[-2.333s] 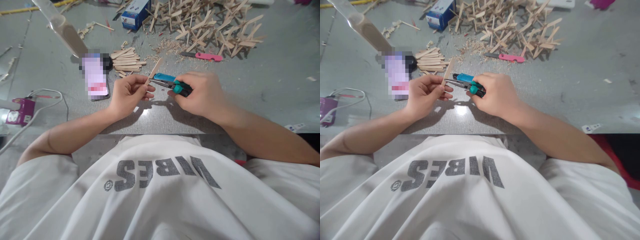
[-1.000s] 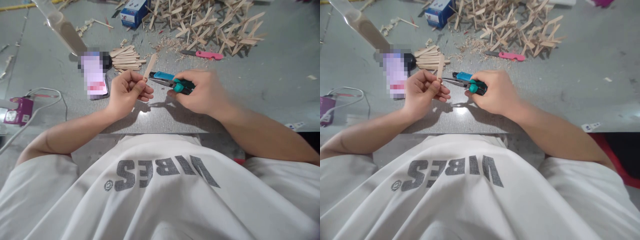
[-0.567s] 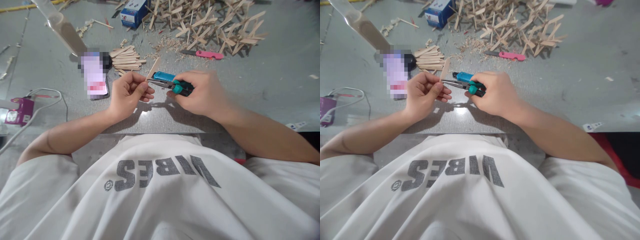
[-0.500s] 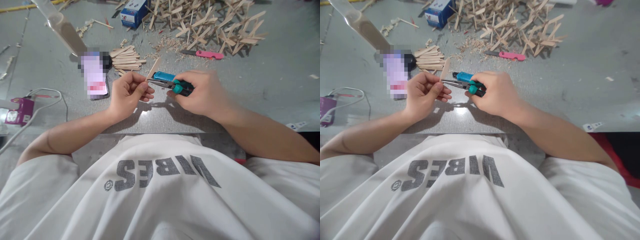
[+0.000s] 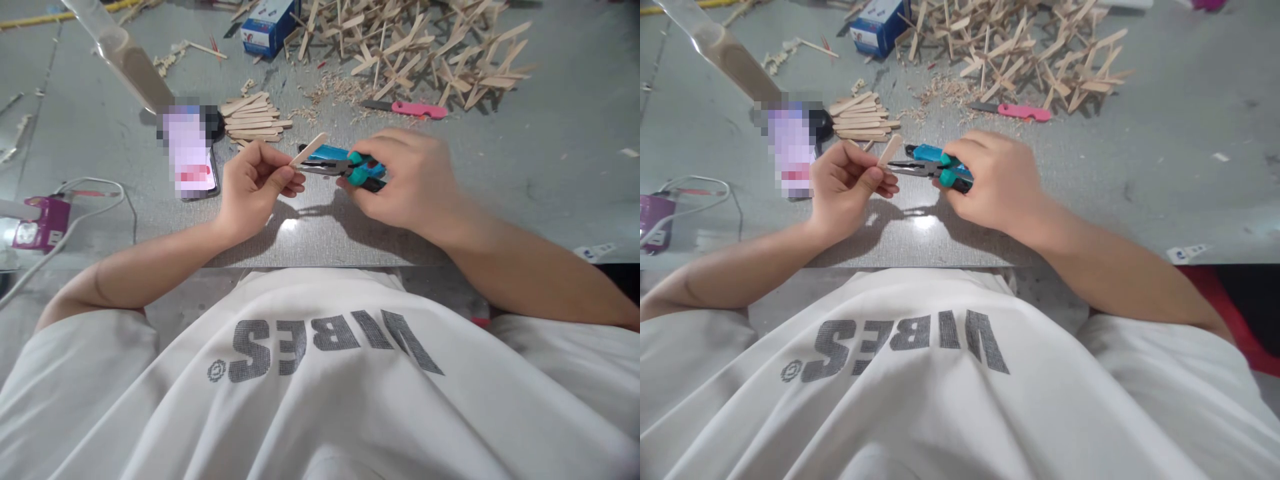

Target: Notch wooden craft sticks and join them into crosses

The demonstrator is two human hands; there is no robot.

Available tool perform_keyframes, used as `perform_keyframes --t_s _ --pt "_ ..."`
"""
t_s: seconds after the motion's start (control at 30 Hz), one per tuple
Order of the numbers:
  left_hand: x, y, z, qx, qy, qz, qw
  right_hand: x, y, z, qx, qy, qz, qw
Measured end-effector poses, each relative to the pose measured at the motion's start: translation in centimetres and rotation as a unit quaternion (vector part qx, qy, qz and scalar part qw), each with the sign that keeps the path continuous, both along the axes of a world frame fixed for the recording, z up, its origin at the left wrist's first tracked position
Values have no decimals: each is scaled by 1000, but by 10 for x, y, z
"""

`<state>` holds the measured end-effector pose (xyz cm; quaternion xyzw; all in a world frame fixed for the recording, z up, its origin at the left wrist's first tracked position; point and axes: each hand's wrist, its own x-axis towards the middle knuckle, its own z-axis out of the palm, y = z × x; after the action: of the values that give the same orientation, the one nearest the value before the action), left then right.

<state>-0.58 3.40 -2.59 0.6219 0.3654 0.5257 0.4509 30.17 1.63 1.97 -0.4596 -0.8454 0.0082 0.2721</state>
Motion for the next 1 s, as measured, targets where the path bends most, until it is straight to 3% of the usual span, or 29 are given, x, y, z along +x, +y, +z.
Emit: perform_keyframes --t_s 0.2,0.33,0.57,0.73,1.0 --pt "-1 3 6 74 -5 23 997 4 1 6 -22 21 -4 1000" --pt "1 -5 15 137 -2 26 990 5 2 8 9 34 20 999" --pt "2 -6 16 90 -39 -25 995 2 0 13 -20 27 7 999" --pt "-3 3 7 22 -1 -25 999 5 5 5 34 45 68 996" --pt "4 14 -18 59 -96 -69 991 12 11 -4 32 43 141 989"
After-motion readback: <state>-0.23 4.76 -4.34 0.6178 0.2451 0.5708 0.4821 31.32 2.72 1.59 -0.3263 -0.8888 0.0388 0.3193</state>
